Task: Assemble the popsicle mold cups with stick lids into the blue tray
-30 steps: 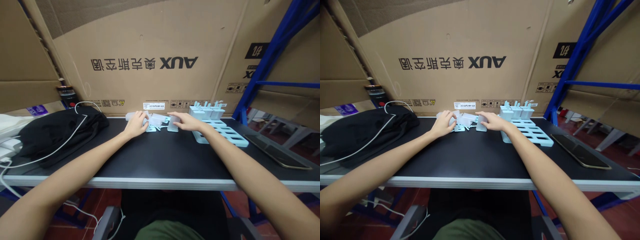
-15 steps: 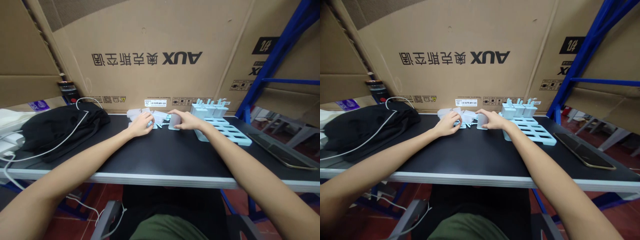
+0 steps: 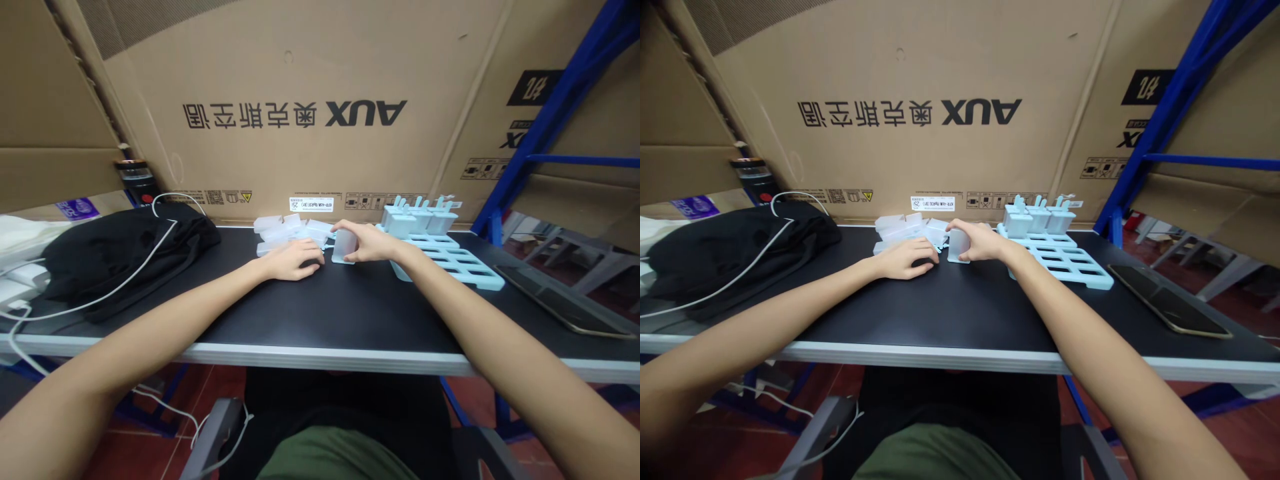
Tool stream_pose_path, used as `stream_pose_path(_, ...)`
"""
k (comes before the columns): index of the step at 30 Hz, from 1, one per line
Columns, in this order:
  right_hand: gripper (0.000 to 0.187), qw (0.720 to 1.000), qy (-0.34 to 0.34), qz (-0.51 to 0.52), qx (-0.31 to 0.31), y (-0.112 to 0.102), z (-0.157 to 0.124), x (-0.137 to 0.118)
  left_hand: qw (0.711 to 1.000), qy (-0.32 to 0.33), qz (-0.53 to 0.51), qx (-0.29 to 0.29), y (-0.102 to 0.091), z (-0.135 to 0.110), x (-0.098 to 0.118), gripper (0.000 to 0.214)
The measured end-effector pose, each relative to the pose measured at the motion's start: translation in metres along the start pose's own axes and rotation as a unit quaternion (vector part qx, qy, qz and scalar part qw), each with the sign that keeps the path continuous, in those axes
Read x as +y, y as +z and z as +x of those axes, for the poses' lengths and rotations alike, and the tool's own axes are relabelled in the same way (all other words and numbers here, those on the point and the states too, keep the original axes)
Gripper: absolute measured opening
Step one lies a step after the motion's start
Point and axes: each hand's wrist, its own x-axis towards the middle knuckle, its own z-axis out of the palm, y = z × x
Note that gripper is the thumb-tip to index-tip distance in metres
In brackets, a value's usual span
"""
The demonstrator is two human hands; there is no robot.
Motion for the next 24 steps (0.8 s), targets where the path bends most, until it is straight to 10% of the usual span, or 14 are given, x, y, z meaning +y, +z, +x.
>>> stream_pose_path(24,0.069,0.998,-0.063,0.017,-0.022,0.005,0.0,-0.009,0.998,-0.016,-0.045,-0.031,0.006,0.003,0.002,0.031)
